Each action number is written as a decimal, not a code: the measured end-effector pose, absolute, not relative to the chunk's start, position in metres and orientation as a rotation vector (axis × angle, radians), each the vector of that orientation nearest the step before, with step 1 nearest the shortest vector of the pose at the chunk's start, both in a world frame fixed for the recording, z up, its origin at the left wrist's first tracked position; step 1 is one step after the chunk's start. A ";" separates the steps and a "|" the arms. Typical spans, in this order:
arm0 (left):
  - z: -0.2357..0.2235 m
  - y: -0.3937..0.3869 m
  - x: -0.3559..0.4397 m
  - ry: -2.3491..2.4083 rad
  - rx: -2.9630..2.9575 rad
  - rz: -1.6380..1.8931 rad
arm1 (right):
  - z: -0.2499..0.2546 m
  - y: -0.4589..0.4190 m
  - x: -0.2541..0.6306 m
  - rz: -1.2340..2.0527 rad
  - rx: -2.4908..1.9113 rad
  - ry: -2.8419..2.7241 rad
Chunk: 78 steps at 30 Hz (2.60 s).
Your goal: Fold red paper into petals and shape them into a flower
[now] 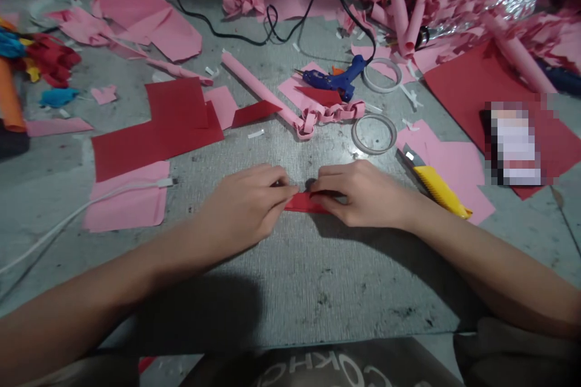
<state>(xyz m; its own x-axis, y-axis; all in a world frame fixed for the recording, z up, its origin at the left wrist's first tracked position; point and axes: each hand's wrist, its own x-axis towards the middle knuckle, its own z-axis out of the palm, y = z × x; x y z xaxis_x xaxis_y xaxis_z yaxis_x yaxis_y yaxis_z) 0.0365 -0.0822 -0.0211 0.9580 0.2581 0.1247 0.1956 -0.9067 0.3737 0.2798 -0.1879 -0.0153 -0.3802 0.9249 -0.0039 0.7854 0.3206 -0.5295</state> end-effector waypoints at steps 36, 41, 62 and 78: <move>-0.047 -0.084 0.043 0.295 2.685 0.252 | -0.034 -0.188 0.263 0.750 -1.577 -1.919; -0.055 -0.082 0.045 0.332 2.697 0.321 | -0.039 -0.184 0.263 0.667 -1.539 -1.961; -0.116 -0.054 0.070 0.337 3.160 0.397 | -0.085 -0.171 0.270 0.405 -1.620 -2.101; -0.058 -0.090 0.052 0.283 3.048 0.656 | -0.046 -0.189 0.268 0.409 -1.391 -2.048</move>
<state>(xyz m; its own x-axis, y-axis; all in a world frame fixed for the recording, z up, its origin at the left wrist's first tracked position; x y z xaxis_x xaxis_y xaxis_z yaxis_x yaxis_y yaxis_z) 0.0520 -0.0897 -0.0581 0.8957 0.1782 0.4073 0.1735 -0.9836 0.0487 0.2682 -0.1890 -0.0463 -0.2511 0.9138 0.3193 0.7213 0.3966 -0.5678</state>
